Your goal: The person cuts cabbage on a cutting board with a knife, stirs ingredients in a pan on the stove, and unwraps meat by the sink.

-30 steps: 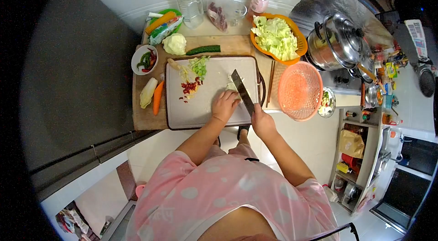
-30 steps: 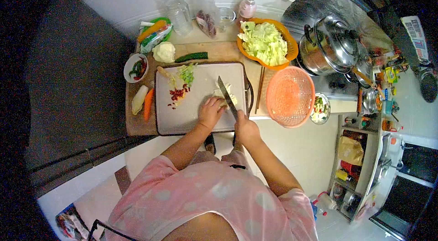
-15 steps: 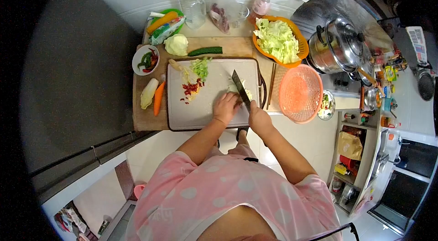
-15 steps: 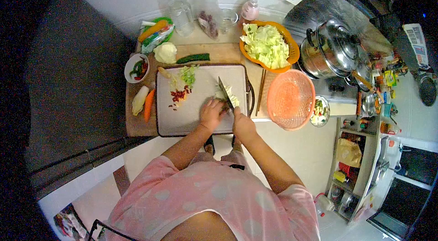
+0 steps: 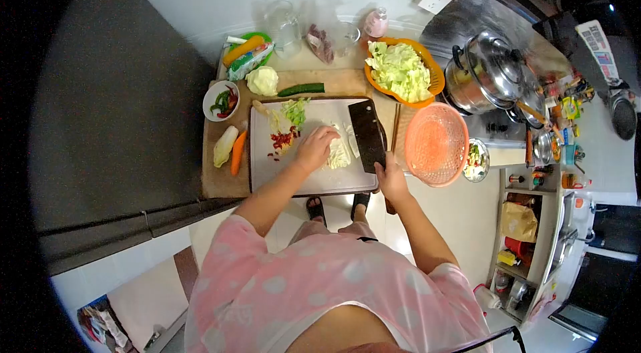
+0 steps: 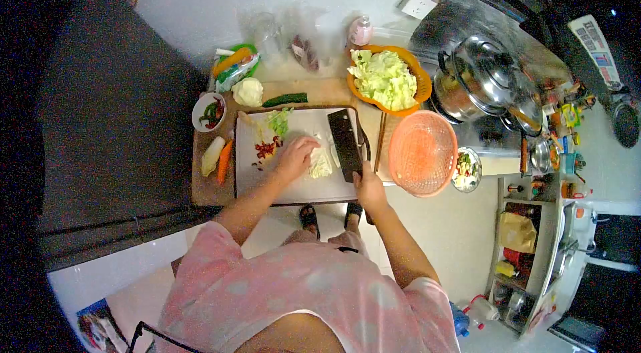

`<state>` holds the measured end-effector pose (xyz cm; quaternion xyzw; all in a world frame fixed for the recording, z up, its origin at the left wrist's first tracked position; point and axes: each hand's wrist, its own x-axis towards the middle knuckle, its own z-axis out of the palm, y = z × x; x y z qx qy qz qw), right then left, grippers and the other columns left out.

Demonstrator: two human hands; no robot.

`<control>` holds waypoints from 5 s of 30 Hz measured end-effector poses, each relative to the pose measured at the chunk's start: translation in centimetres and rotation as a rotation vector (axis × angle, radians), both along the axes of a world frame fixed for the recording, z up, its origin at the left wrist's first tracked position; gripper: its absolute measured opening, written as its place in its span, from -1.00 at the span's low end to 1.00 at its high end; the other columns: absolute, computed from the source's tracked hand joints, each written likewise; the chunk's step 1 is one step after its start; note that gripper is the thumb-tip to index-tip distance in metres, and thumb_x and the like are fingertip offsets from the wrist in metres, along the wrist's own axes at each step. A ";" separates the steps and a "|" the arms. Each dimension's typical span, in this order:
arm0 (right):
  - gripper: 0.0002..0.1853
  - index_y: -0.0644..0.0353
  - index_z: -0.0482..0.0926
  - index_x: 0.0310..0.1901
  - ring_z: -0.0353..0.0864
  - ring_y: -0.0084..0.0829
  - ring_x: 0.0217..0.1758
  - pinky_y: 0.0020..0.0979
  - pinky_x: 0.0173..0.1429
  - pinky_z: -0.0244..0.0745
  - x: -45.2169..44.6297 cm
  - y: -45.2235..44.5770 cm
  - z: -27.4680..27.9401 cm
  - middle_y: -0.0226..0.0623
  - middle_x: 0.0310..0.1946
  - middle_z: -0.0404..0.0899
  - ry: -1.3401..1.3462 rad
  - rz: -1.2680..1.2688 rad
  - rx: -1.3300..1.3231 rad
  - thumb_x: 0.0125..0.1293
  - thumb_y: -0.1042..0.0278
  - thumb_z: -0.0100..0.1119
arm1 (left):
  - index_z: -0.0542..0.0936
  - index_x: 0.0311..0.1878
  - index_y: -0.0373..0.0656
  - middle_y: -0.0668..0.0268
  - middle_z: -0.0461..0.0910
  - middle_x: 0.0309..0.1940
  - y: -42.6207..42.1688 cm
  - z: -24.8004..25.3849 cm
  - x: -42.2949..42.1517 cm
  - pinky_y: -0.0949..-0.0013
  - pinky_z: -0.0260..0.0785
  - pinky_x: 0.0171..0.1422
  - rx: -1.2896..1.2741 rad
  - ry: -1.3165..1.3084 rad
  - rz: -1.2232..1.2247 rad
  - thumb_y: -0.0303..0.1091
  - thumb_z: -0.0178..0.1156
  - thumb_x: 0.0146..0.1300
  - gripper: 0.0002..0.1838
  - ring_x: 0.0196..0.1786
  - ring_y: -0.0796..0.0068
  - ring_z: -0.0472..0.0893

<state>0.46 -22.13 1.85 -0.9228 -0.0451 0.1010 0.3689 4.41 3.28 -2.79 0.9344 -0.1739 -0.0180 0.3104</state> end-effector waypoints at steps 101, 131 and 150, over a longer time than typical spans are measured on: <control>-0.83 0.20 0.32 -0.02 0.38 -0.50 -0.78 -0.46 -0.70 0.34 -5.9 8.3 -3.0 -0.31 -0.49 0.45 0.472 -0.318 0.748 0.39 0.47 -0.02 | 0.37 0.27 -0.13 0.09 0.40 0.23 -5.3 -2.9 -2.2 0.16 0.19 0.38 -0.678 -0.038 0.487 -0.24 0.21 0.28 -0.48 0.28 0.03 0.38; -0.75 0.27 0.35 0.04 0.44 -0.51 -0.63 -0.44 -0.55 0.35 19.2 -13.5 1.8 -0.29 -0.53 0.47 -0.088 -0.337 0.527 0.35 0.51 0.00 | 0.14 0.48 0.02 0.11 -0.10 0.53 -21.1 4.7 23.1 -0.18 -0.24 0.54 0.185 -0.233 0.145 -0.21 0.09 0.36 -0.35 0.54 -0.02 -0.08; -0.53 -0.03 0.57 0.11 0.53 -0.11 -0.10 -0.18 -0.05 0.53 1.3 4.3 -2.7 -0.15 -0.07 0.38 -0.193 0.032 -0.177 0.11 0.22 0.35 | 0.63 -0.33 -0.13 0.26 0.50 -0.41 8.6 3.6 -4.1 0.18 0.32 -0.08 -0.128 -0.119 0.685 -0.22 0.27 0.22 -0.82 -0.28 0.24 0.52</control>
